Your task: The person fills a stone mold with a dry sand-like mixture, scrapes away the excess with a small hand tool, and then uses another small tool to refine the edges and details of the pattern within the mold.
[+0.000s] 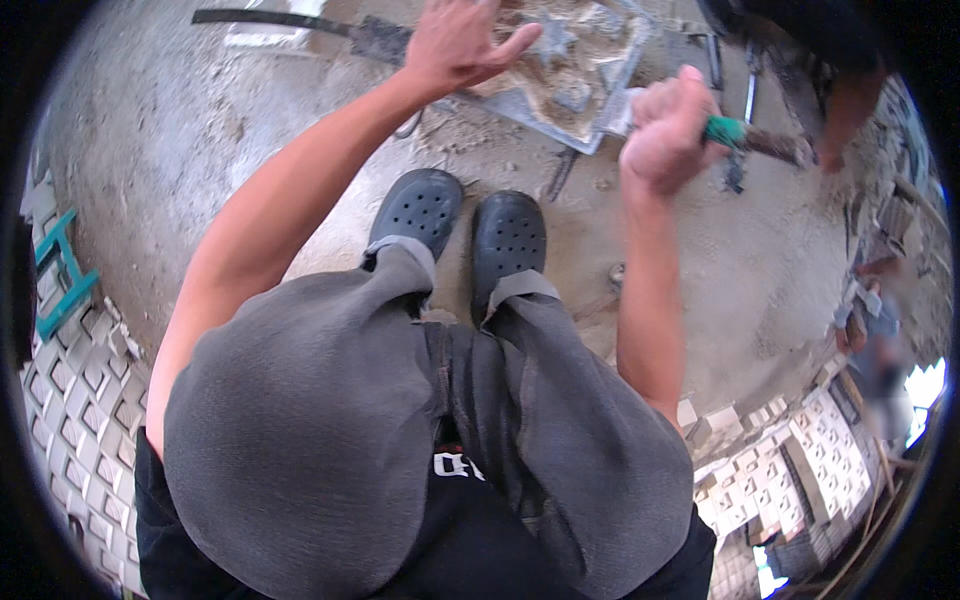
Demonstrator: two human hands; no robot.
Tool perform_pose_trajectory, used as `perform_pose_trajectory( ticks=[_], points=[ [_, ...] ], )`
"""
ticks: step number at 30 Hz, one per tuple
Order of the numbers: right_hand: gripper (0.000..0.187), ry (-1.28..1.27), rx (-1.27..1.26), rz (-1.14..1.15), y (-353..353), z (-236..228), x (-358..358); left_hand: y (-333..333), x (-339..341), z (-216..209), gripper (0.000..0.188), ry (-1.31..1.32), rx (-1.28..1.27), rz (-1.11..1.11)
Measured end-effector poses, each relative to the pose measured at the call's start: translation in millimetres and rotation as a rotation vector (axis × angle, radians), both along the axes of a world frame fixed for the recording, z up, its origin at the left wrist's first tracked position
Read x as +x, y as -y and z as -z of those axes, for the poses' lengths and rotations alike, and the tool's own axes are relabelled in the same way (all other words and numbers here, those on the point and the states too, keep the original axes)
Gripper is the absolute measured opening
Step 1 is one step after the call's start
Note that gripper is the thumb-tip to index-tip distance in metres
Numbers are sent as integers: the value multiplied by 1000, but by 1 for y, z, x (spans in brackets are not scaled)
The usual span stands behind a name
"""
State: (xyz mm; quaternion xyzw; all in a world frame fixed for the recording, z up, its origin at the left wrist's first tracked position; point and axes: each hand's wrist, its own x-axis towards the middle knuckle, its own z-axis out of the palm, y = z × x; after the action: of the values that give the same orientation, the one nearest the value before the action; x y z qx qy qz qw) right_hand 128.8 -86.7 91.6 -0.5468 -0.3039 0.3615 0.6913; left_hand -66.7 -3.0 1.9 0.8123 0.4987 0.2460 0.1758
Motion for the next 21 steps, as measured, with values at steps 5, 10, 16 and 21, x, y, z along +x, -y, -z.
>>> perform_pose_trajectory(
  ticks=[5, 10, 16, 21],
  points=[
    [45, 26, -6, -87, 13, 47, -3, -1, 3, -4, 72, 39, 16, 18],
    [44, -235, -171, 164, 9, 26, 13, -1, 7, 3, 72, 57, 49, 6],
    [52, -157, 107, -100, 20, -1, 18, -4, 2, -3, 70, 50, -9, 3],
    [48, -18, 256, -406, 27, 28, 7, -2, 5, -3, 70, 62, -15, -8]
  ],
)
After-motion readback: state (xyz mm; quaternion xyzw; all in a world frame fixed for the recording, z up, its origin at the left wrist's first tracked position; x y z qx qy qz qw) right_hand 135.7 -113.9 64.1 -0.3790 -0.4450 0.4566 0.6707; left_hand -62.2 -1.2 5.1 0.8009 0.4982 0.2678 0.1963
